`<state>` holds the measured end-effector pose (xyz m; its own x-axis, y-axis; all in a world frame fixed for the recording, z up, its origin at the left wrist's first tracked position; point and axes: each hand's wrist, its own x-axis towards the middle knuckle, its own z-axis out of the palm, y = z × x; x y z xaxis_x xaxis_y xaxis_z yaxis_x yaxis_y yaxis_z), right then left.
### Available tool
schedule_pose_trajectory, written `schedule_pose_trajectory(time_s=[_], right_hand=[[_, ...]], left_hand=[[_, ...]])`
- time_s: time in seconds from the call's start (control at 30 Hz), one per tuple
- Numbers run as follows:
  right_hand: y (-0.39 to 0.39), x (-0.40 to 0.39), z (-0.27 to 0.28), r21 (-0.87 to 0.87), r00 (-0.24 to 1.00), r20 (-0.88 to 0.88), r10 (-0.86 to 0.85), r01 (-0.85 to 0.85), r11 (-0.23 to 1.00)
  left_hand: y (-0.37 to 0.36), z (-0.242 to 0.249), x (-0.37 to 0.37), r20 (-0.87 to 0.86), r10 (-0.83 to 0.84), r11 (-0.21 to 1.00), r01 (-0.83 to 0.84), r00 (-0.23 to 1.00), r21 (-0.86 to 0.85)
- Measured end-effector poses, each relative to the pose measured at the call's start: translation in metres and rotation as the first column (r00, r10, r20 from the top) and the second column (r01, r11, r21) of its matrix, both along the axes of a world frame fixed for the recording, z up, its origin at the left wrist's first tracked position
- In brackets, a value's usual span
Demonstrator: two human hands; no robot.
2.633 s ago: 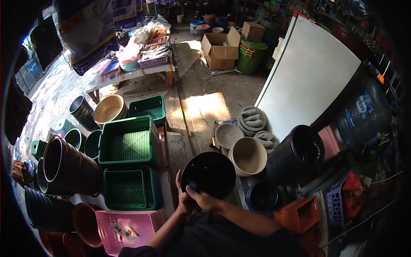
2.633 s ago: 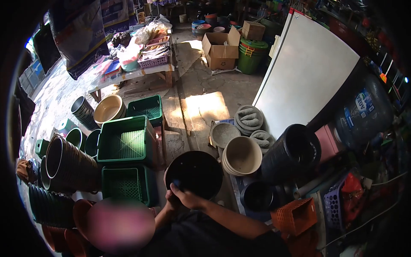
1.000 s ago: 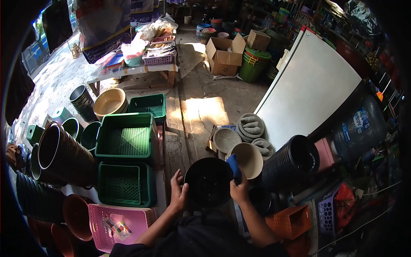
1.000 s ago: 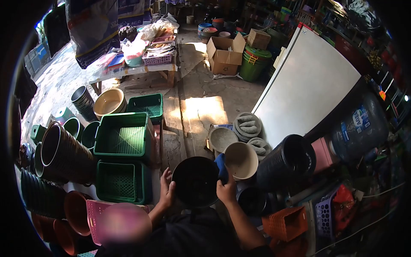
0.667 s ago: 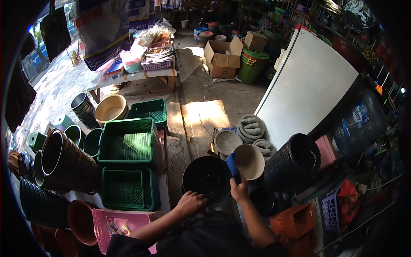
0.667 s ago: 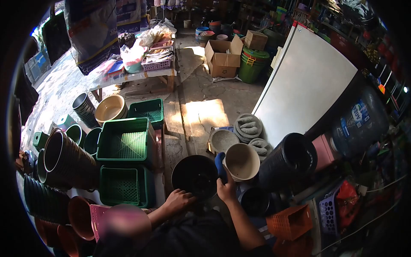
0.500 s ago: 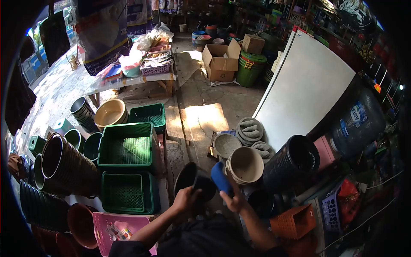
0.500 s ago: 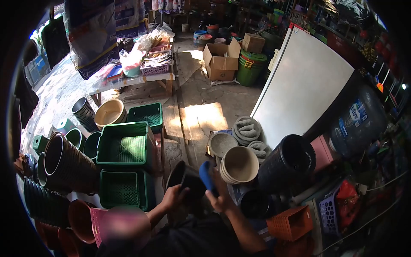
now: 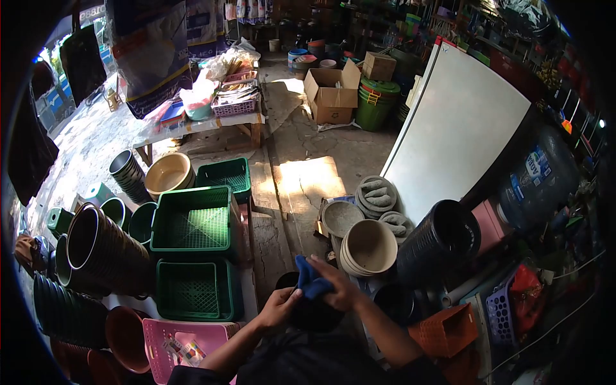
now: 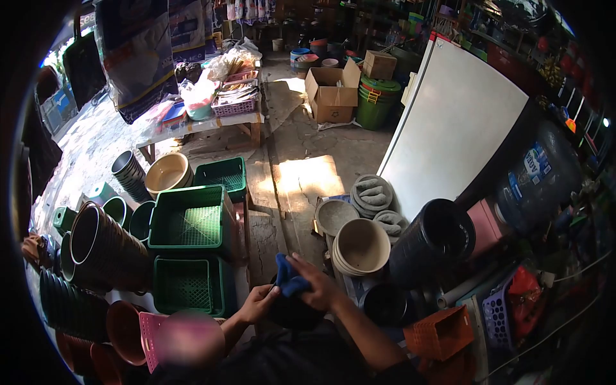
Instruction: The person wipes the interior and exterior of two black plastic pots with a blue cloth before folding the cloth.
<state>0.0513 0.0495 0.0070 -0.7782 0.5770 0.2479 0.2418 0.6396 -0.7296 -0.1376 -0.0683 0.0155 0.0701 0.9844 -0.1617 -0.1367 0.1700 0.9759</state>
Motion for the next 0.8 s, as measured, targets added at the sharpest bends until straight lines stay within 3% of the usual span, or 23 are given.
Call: schedule_pose_trajectory(time_s=[0.03, 0.07, 0.1, 0.13, 0.17, 0.23, 0.3, 0.33, 0.37, 0.43, 0.5, 0.53, 0.57, 0.63, 0.67, 0.7, 0.77, 0.8], right_hand=[[0.013, 0.006, -0.016, -0.342, 0.993, -0.119, 0.004, -0.045, 0.938], [0.024, 0.017, -0.037, -0.345, 0.992, -0.124, -0.002, -0.042, 0.938], [0.032, 0.031, -0.059, -0.724, 0.986, -0.154, -0.055, -0.075, 0.685], [0.032, 0.034, -0.061, -0.948, 0.980, -0.163, -0.113, -0.124, 0.295], [0.035, 0.033, -0.064, -0.945, 0.978, -0.172, -0.117, -0.130, 0.299], [0.019, 0.018, -0.054, -0.841, 0.965, -0.164, -0.202, -0.030, 0.541], [0.001, 0.002, -0.043, -0.680, 0.945, -0.176, -0.276, 0.086, 0.728], [-0.012, -0.009, -0.038, -0.583, 0.932, -0.188, -0.311, 0.149, 0.799], [-0.017, -0.023, -0.029, -0.477, 0.916, -0.206, -0.345, 0.214, 0.853], [-0.060, -0.011, -0.040, -0.239, 0.876, -0.260, -0.407, 0.350, 0.906], [-0.076, -0.028, -0.026, 0.011, 0.827, -0.329, -0.457, 0.487, 0.873], [-0.077, -0.029, -0.013, 0.132, 0.800, -0.366, -0.476, 0.551, 0.824], [-0.082, -0.026, -0.011, 0.133, 0.798, -0.362, -0.482, 0.556, 0.820], [-0.087, -0.021, -0.008, 0.392, 0.927, -0.060, -0.369, 0.362, 0.846], [-0.087, -0.023, -0.009, 0.428, 0.931, 0.064, -0.359, 0.299, 0.853], [-0.083, -0.023, -0.001, 0.430, 0.931, 0.065, -0.359, 0.298, 0.852], [-0.068, -0.023, 0.030, 0.493, 0.957, 0.236, -0.168, 0.031, 0.869], [-0.058, -0.023, 0.044, 0.491, 0.956, 0.237, -0.171, 0.035, 0.871]], left_hand=[[-0.002, -0.006, -0.004, -0.005, -0.004, 1.000, 0.004, 1.000, -0.003], [-0.005, -0.016, -0.011, 0.034, 0.008, 0.999, -0.007, 0.999, -0.034], [-0.006, -0.021, -0.018, 0.071, 0.020, 0.998, -0.016, 0.997, -0.063], [-0.009, -0.012, -0.022, 0.119, 0.075, 0.992, -0.062, 0.990, -0.112], [-0.007, -0.009, -0.023, 0.111, 0.070, 0.992, -0.058, 0.991, -0.108], [-0.005, -0.007, -0.023, 0.497, 0.360, 0.930, -0.263, 0.790, -0.256], [0.002, -0.010, -0.022, 0.550, 0.384, 0.922, -0.277, 0.741, -0.270], [0.005, -0.011, -0.018, 0.664, 0.388, 0.921, -0.256, 0.639, -0.293], [0.007, -0.014, -0.018, 0.761, 0.385, 0.923, -0.231, 0.522, -0.309], [0.012, -0.022, -0.020, 0.800, 0.347, 0.938, -0.165, 0.490, -0.306], [0.023, -0.008, -0.011, 0.868, 0.315, 0.948, -0.159, 0.383, -0.274], [0.025, 0.004, -0.004, 0.865, 0.304, 0.952, -0.166, 0.398, -0.258], [0.029, 0.006, 0.000, 0.866, 0.302, 0.953, -0.159, 0.398, -0.260], [0.033, 0.008, 0.005, 0.708, 0.447, 0.895, -0.284, 0.547, -0.345], [0.032, 0.010, 0.007, 0.710, 0.444, 0.896, -0.281, 0.546, -0.344], [0.030, 0.014, 0.009, 0.570, 0.525, 0.850, -0.354, 0.632, -0.389], [0.024, 0.020, 0.011, 0.234, 0.640, 0.743, -0.511, 0.732, -0.433], [0.024, 0.012, 0.009, 0.248, 0.651, 0.723, -0.486, 0.717, -0.492]])
